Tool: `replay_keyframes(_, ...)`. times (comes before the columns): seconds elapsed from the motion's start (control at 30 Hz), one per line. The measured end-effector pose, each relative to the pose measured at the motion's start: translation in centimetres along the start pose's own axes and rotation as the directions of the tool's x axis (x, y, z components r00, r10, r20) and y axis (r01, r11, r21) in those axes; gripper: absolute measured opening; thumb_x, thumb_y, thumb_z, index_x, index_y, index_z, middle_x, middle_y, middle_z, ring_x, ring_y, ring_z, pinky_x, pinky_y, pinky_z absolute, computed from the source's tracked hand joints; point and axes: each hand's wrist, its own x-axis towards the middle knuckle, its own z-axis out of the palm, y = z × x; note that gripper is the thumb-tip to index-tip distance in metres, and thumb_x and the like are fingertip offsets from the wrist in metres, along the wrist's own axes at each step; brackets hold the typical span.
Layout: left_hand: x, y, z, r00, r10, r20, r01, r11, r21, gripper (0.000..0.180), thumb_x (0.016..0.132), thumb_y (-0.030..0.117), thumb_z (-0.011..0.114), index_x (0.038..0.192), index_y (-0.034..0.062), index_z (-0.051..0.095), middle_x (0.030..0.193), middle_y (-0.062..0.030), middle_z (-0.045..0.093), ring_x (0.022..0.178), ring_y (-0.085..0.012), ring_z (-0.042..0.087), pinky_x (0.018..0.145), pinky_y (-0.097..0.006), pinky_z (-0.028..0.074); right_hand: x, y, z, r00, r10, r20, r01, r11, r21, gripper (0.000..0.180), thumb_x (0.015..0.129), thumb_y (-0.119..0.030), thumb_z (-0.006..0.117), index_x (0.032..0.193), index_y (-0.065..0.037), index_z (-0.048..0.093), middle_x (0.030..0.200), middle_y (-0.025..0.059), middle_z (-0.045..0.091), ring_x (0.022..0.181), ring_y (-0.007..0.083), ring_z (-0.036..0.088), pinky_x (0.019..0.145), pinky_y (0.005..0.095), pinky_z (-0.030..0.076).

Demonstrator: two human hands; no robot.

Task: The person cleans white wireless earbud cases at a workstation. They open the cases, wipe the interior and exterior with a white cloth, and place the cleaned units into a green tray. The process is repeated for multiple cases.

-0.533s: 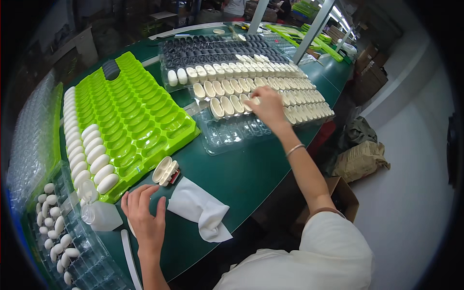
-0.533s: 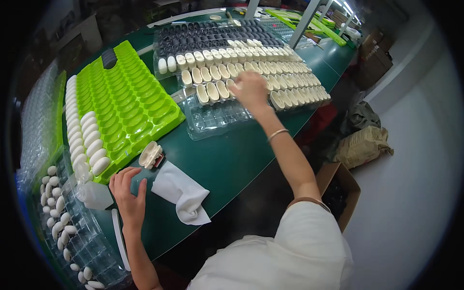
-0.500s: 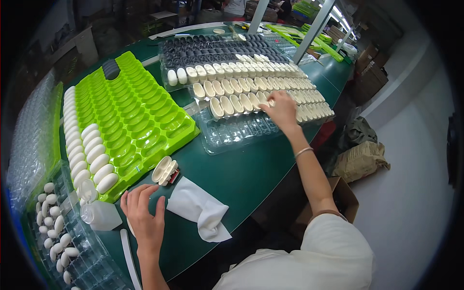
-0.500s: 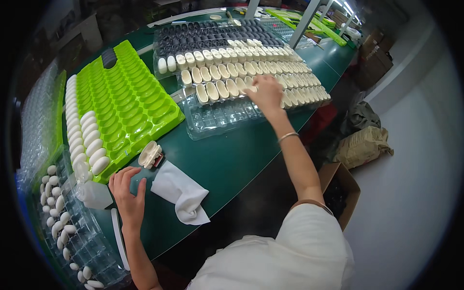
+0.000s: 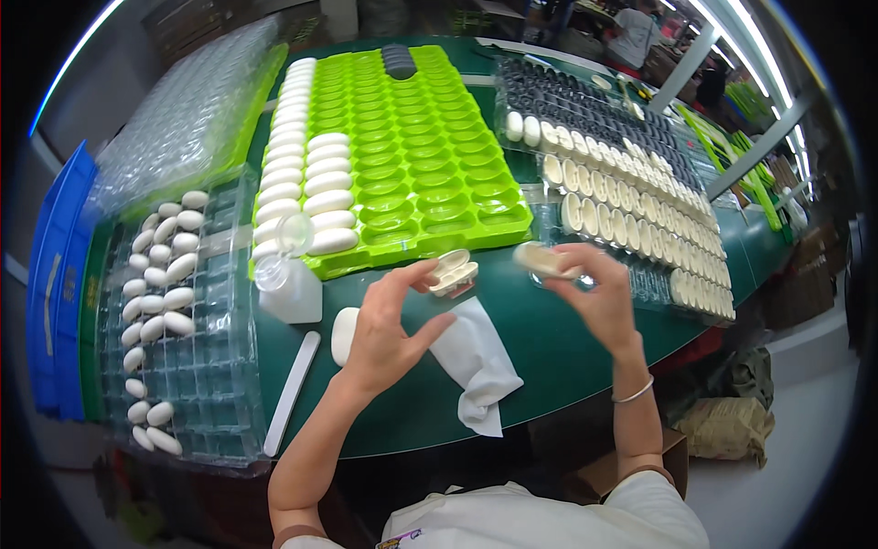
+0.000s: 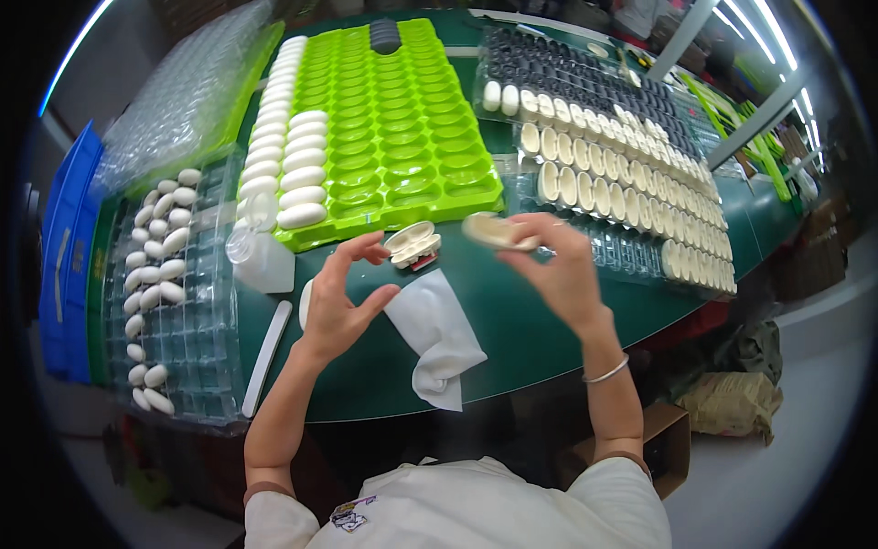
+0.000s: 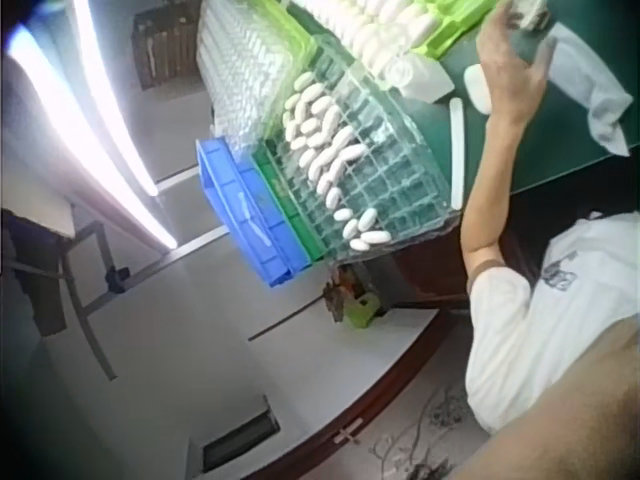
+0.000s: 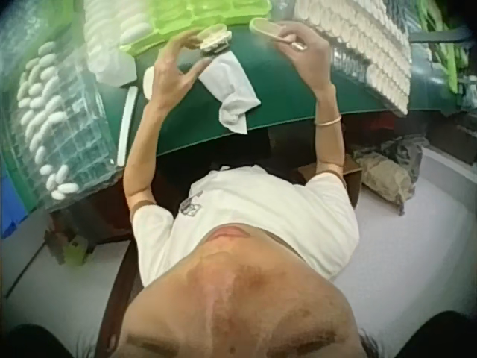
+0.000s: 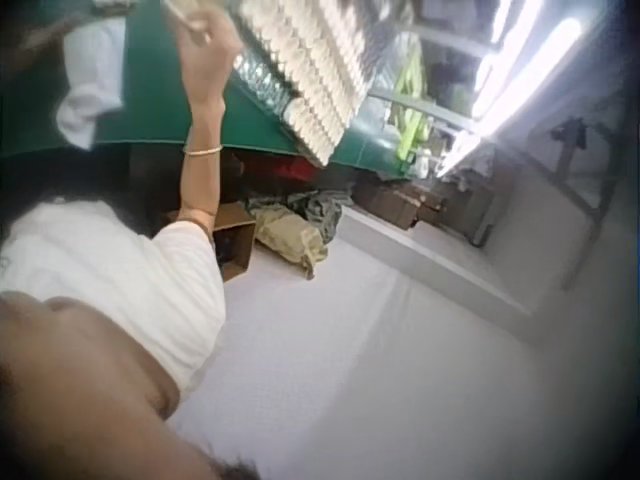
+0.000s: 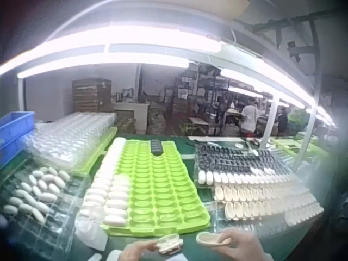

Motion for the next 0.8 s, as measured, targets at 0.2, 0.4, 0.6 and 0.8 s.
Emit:
replay_keyframes(0.2,-0.3,-0.2,-1.1,0.985,0.137,-0.103,-0.137,0.991,0.004,0.045,0.061,0.018,0.074,0.101,0.007,0.056,0.092,-0.0064,0.06,0.082,-0.0227,0.056,0.076,-0.033,0.039,1.3,-4.4,8.2,0.964,-0.126,0.236,-0.007,0.868,0.496,0.04,0.063,-0.003,0.073,0.095,-0.004,0.049,0.089,0.0079,0.061,0.086,0.0149,0.059,0.074,0.0291,0.047)
replay_keyframes(0.4,-0.5,-0.5,-1.2,0.993,0.083,-0.078,-0.095,0.981,-0.17,0.033,0.073,0.027,0.064,0.097,0.0061,0.057,0.087,-0.0069,0.061,0.075,-0.0192,0.055,0.071,-0.029,0.041,0.5,-3.3,9.4,0.961,-0.055,0.272,-0.201,0.54,0.818,0.036,0.066,-0.002,0.072,0.093,-0.004,0.047,0.092,0.0064,0.055,0.089,0.0134,0.055,0.077,0.0257,0.045)
replay_keyframes(0.6,-0.8,-0.5,-0.1,0.947,-0.301,0.109,0.303,0.734,-0.608,0.04,0.093,0.036,0.032,0.094,0.0019,0.053,0.074,-0.0026,0.054,0.065,-0.0076,0.046,0.058,-0.02,0.037,-0.1,-2.3,10.0,0.872,0.083,0.482,-0.476,0.368,0.798,0.034,0.07,-0.003,0.07,0.097,-0.005,0.049,0.087,0.0026,0.054,0.077,0.01,0.054,0.065,0.0229,0.046)
replay_keyframes(0.8,-1.3,-1.1,-0.6,0.917,-0.378,0.131,0.371,0.682,-0.631,0.045,0.092,0.043,0.026,0.079,0.0053,0.046,0.071,-0.005,0.05,0.058,-0.0082,0.043,0.051,-0.02,0.034,-0.5,-2.4,10.4,0.914,0.026,0.404,-0.372,0.448,0.813,0.035,0.065,-0.002,0.073,0.094,-0.004,0.052,0.09,0.0041,0.055,0.084,0.0133,0.054,0.076,0.0271,0.044)
